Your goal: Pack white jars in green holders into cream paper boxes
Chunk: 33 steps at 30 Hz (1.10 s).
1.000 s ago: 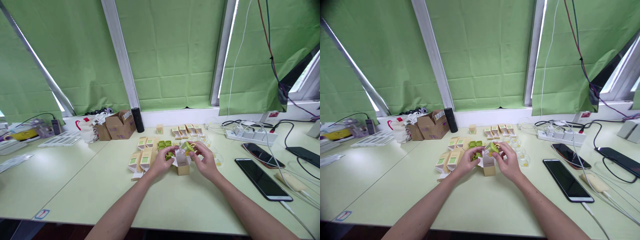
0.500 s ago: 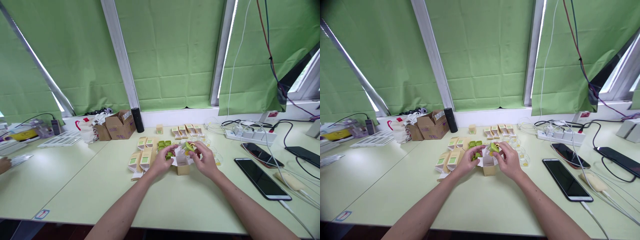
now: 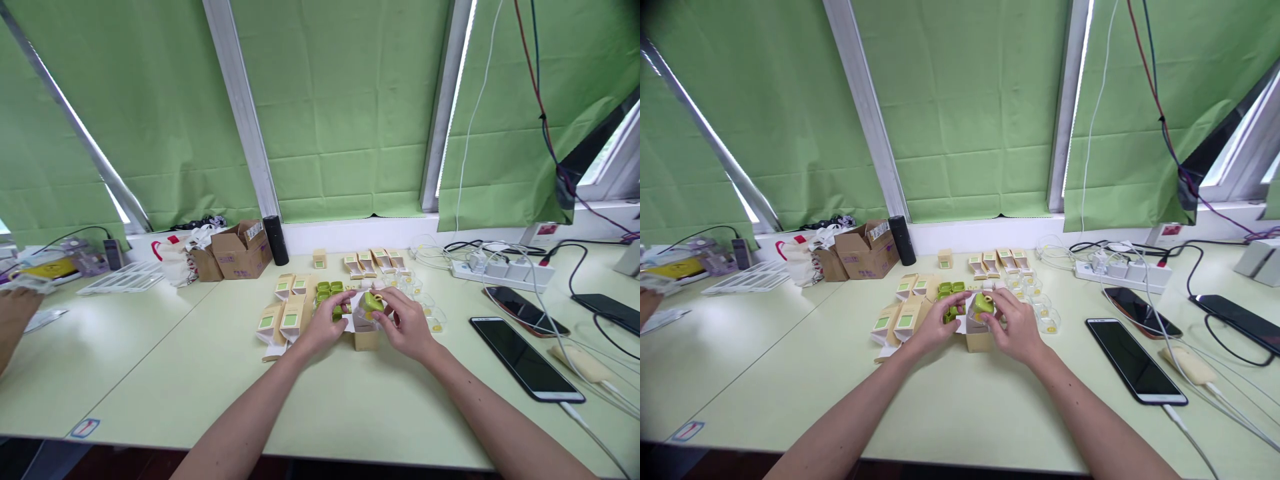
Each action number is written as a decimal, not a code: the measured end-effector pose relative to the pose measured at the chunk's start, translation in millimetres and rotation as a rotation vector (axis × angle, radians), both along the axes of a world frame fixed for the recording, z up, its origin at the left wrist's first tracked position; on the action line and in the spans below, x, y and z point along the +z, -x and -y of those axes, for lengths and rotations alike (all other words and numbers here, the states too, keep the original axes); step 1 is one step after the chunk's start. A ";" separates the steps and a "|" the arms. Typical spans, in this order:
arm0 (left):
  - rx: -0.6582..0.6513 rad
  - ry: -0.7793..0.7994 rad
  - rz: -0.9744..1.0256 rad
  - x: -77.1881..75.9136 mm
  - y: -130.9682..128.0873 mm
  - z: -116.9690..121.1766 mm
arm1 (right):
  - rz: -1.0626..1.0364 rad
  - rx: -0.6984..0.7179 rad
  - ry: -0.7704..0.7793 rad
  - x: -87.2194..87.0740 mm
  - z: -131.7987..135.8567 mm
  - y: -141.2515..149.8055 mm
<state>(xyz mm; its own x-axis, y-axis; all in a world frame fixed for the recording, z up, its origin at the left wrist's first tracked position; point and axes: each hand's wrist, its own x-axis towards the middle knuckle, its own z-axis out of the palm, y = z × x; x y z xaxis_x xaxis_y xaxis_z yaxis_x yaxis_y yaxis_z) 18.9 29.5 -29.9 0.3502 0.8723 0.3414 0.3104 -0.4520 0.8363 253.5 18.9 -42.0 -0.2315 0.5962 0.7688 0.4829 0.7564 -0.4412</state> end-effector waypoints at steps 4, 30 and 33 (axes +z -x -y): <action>0.002 -0.017 -0.018 -4.0 2.0 -2.6 | 0.052 0.004 -0.018 -1.9 1.3 0.4; 0.049 -0.040 -0.050 -6.1 1.2 -2.7 | 0.317 0.101 0.051 5.8 10.2 7.6; 0.054 -0.056 -0.058 -7.6 1.5 -3.6 | 0.306 0.095 0.062 4.9 9.1 10.1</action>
